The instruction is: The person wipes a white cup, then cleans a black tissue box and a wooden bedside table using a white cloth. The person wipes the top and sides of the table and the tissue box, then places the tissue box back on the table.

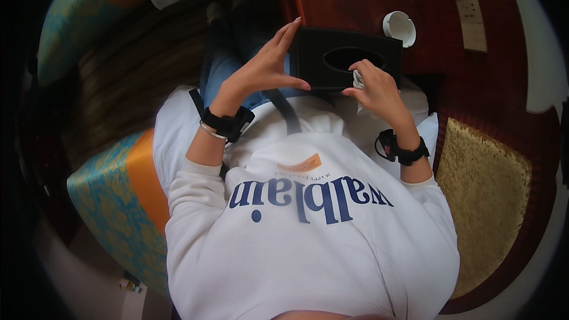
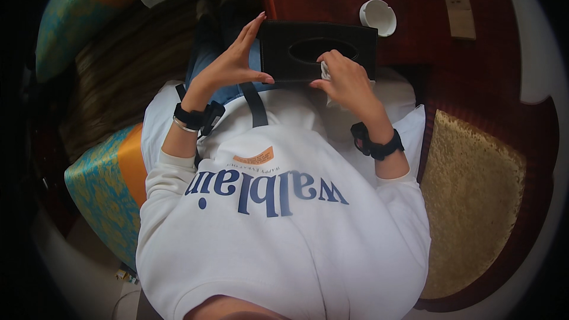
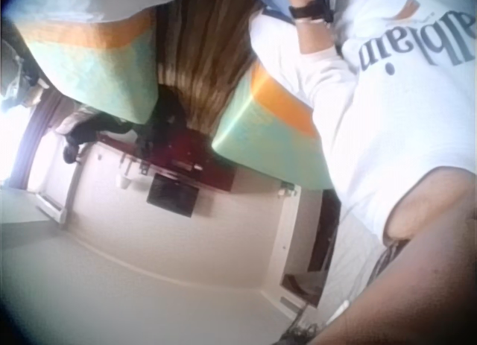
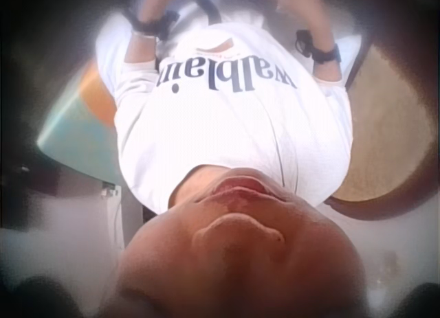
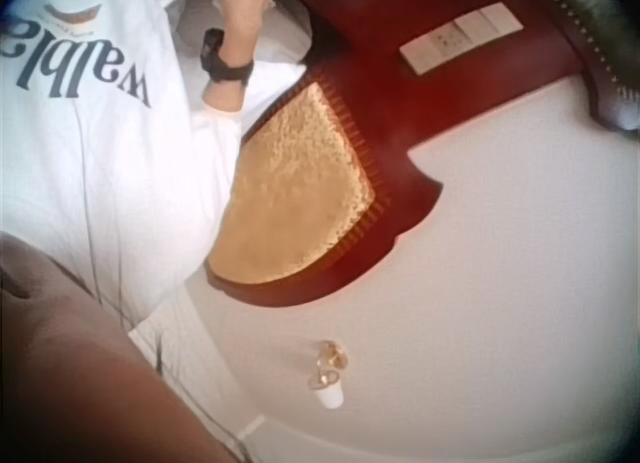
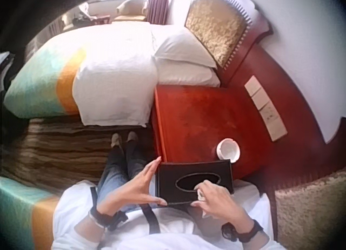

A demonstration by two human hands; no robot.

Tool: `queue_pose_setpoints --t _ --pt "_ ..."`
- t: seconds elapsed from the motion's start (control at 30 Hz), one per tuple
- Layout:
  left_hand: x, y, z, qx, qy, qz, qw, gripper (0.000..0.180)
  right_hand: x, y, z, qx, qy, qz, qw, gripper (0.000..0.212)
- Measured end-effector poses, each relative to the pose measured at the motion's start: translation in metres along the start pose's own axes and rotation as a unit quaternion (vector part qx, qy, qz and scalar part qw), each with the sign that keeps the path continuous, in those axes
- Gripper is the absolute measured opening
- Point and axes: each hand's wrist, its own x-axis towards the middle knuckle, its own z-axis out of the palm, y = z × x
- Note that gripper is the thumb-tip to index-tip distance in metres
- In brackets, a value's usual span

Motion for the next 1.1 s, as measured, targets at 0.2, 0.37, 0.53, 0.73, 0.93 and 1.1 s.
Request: queue_pose_setpoints --t 0.2,0.37,0.53,0.73,0.93,1.1 --pt "0.001 0.002 -0.006 0.054 -0.034 -0.013 0.998 0.137 0.003 0.001 -0.001 -0.004 -0.008 0.01 1.0 0.046" --pt "0.002 -0.002 -0.002 0.013 -0.027 -0.018 0.999 0.135 -0.004 0.01 -0.012 0.188 0.155 0.088 0.966 0.033" --pt "0.002 0.003 -0.003 -0.001 -0.034 -0.049 0.998 0.132 -0.023 0.054 -0.007 0.123 0.294 0.178 0.931 0.024" --pt "0.0 0.004 -0.002 -0.01 -0.032 -0.052 0.998 0.132 -0.022 0.044 0.036 0.059 0.391 0.119 0.911 0.013" --pt "0.001 -0.004 0.003 -0.036 -0.028 -0.027 0.999 0.131 -0.005 -0.04 0.059 0.099 0.329 0.041 0.938 0.009" --pt "0.001 -0.01 -0.019 -0.139 -0.1 -0.074 0.982 0.109 0.017 -0.065 0.065 0.112 0.28 -0.051 0.952 0.01"
